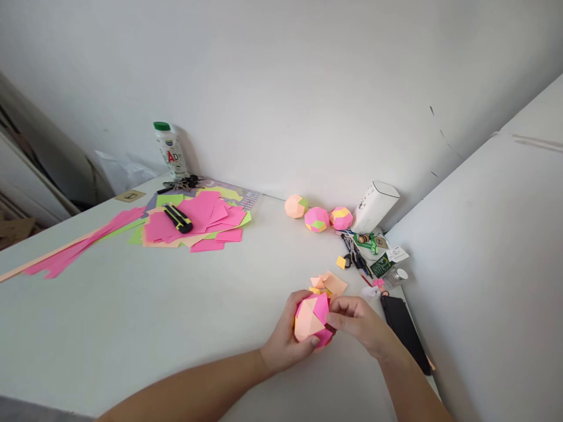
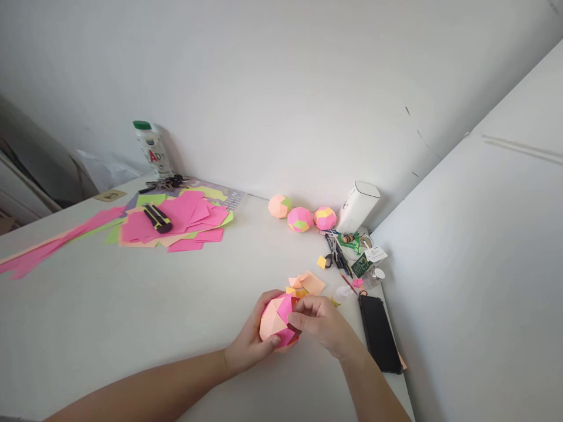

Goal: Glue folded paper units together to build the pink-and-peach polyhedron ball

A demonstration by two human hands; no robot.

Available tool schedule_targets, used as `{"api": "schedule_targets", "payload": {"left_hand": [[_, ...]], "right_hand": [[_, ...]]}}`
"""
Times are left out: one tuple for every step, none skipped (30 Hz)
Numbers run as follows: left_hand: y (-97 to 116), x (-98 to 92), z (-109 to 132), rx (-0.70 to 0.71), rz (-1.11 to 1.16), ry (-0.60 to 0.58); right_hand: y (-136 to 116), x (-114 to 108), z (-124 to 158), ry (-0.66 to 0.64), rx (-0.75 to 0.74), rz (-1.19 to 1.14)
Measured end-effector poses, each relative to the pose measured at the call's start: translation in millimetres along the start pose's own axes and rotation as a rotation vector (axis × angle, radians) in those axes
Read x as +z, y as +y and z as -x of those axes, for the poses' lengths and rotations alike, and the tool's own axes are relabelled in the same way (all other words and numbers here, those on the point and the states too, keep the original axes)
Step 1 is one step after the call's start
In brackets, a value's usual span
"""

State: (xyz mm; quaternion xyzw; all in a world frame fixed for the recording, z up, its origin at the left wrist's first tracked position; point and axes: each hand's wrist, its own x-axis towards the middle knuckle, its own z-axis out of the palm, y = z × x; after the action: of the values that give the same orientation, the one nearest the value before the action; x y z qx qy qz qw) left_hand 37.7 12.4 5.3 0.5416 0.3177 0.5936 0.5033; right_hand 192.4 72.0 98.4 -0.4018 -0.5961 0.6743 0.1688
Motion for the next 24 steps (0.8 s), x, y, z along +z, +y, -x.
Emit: {"api": "schedule_targets", "payload": {"left_hand": [[0, 0.1, 0, -0.005, -0.001, 0.001], [1, 0.2, 0, -0.012, 0.003, 0.0], [1, 0.4, 0, -0.019, 0.011, 0.001], [2, 0.6, 0, -0.022, 0.019, 0.0], [2, 0.8, 0, -0.022, 0.026, -0.001], [2, 0.9, -1, -0.017, 0.029, -0.001], [2, 1.0, -1, -0.008, 0.027, 0.002], [2, 1.0, -1, 0.002, 0.021, 0.006], [2, 0.9, -1, 0.013, 0.015, 0.007], [1, 0.8, -1, 0.022, 0.008, 0.008], [1, 0.7, -1, 0.029, 0.001, 0.009], [0, 0.5, -1, 0.032, -0.005, 0.006], [0, 0.4, -1, 0.033, -0.007, 0.001], [0, 0.2, -1, 0.032, -0.007, -0.002], [0, 0.1, -1, 0.028, -0.007, -0.003], [0, 0.0, -1, 0.023, -0.007, -0.002], [0, -0.1, -1, 0.017, -0.006, -0.001], [0, -0.1, -1, 0.011, -0.004, -0.001], [1, 0.0, -1, 0.008, -0.001, 0.0], [1, 0.1, -1, 0.005, 0.0, -0.001], [1, 0.2, -1, 0.003, -0.002, -0.002], [1, 0.2, -1, 0.003, -0.006, 0.0], [1, 0.3, -1, 0.005, -0.014, 0.004], [1, 0.3, -1, 0.008, -0.021, 0.009]], "right_hand": [[0, 0, 0, 0.001, 0.001, 0.005], [0, 0, 0, 0.0, 0.001, 0.012], [1, 0, 0, -0.005, 0.001, 0.02], [2, 0, 0, -0.012, 0.002, 0.031], [2, -1, 0, -0.02, 0.005, 0.046], [3, -1, 0, -0.027, 0.009, 0.061], [3, -2, 0, -0.041, 0.014, 0.074], [3, -3, 0, -0.061, 0.017, 0.083], [3, -4, 0, -0.085, 0.018, 0.085], [2, -5, 0, -0.115, 0.016, 0.082], [0, -5, 1, -0.146, 0.011, 0.073], [-1, -6, 1, -0.165, 0.002, 0.062], [-2, -6, 1, -0.165, -0.008, 0.056], [-3, -5, 1, -0.142, -0.017, 0.053], [-2, -5, 0, -0.108, -0.026, 0.054], [-1, -4, -1, -0.07, -0.031, 0.057], [1, -4, -2, -0.037, -0.033, 0.062], [3, -3, -3, -0.016, -0.03, 0.068], [5, -3, -3, -0.009, -0.026, 0.072], [7, -3, -4, -0.01, -0.022, 0.077], [8, -3, -5, -0.012, -0.021, 0.083], [9, -2, -5, -0.014, -0.022, 0.088], [9, -2, -5, -0.015, -0.027, 0.093], [9, -2, -5, -0.014, -0.033, 0.097]]}}
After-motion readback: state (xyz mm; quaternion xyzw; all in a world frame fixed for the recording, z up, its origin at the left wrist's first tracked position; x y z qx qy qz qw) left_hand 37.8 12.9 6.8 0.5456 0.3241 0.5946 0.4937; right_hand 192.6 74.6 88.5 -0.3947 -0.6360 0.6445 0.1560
